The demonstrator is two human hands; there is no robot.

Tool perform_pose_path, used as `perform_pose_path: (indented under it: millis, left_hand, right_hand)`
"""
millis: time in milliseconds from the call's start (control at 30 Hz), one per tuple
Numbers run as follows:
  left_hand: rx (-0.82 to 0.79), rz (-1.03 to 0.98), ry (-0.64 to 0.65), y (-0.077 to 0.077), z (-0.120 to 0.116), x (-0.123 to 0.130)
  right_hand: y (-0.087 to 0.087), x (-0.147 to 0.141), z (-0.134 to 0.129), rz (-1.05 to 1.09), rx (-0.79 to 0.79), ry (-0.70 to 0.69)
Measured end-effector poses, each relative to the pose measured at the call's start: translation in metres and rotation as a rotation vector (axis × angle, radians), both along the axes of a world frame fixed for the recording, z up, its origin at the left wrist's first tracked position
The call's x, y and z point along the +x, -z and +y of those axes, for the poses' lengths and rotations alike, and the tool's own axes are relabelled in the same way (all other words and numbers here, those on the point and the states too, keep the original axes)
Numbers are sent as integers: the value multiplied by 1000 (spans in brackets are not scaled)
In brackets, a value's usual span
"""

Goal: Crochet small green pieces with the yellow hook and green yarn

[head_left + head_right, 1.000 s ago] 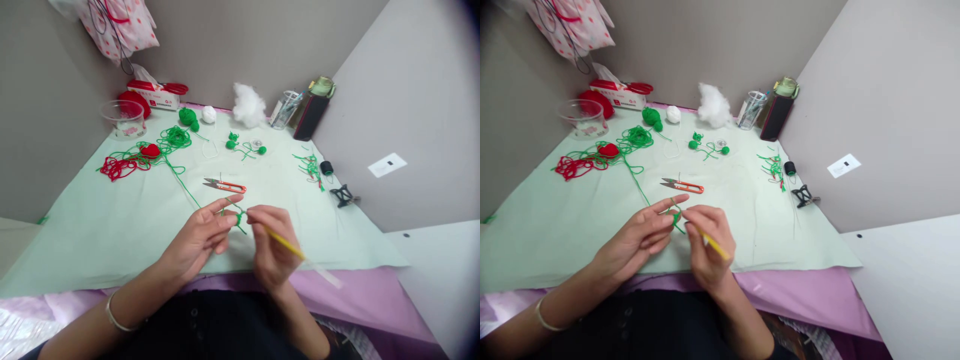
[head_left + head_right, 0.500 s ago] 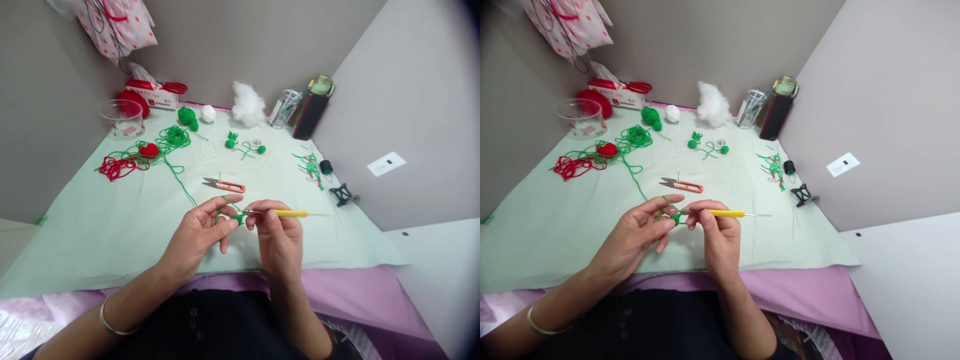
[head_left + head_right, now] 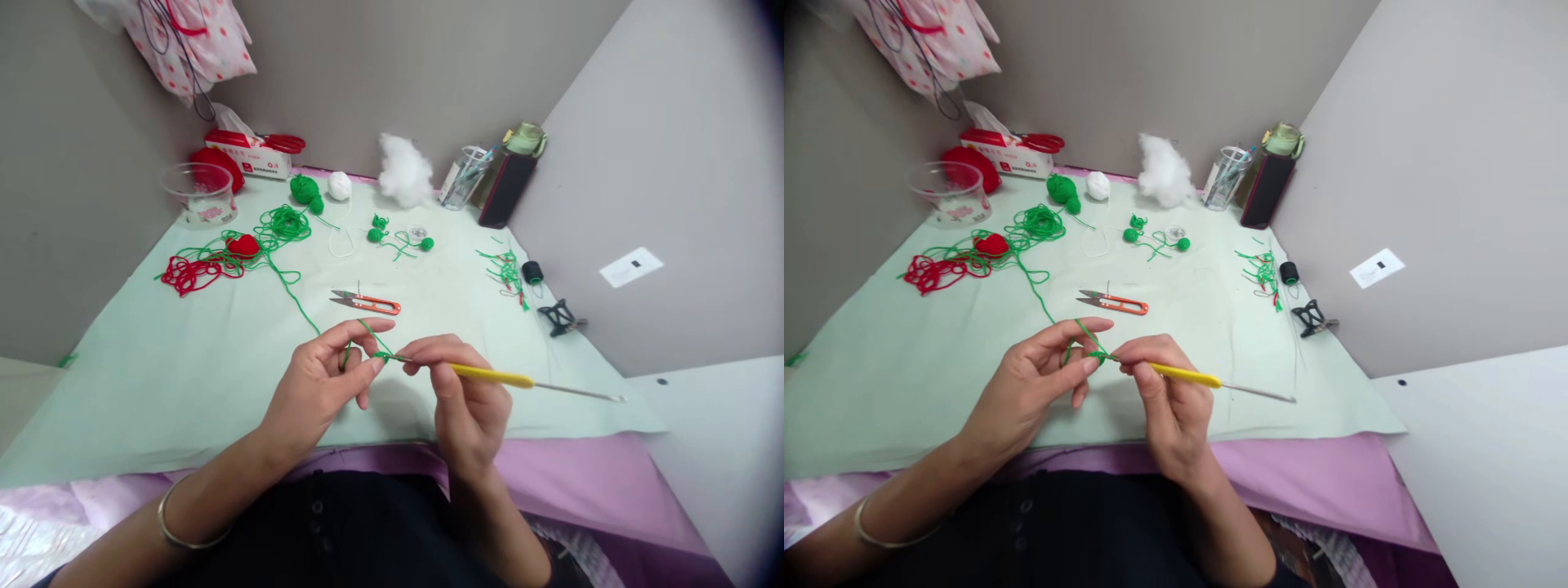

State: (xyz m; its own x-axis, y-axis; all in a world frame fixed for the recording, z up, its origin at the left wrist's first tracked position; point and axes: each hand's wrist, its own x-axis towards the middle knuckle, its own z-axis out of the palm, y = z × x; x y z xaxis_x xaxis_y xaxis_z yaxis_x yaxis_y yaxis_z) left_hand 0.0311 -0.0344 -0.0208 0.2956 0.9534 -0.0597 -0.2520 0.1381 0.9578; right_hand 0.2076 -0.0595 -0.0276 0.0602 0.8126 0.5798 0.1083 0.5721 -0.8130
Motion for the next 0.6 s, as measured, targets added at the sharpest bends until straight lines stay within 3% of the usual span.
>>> perform_pose_path:
  millis: [267,367,500,600]
  left_hand:
    - [70,93,-62,-10,-1,2]
    - [67,75,-87,-11,-2,6]
    - [-110,-154,-7,-8,-1,9]
    - [-332,-305,102,-8,2,9]
  right_hand:
    - [-5,4,-3,-230,98,18]
    - [0,1,-2,-323,187,86]
    - [15,-9,-1,-553,445,325]
    - [18,-12,0,-466,396,328]
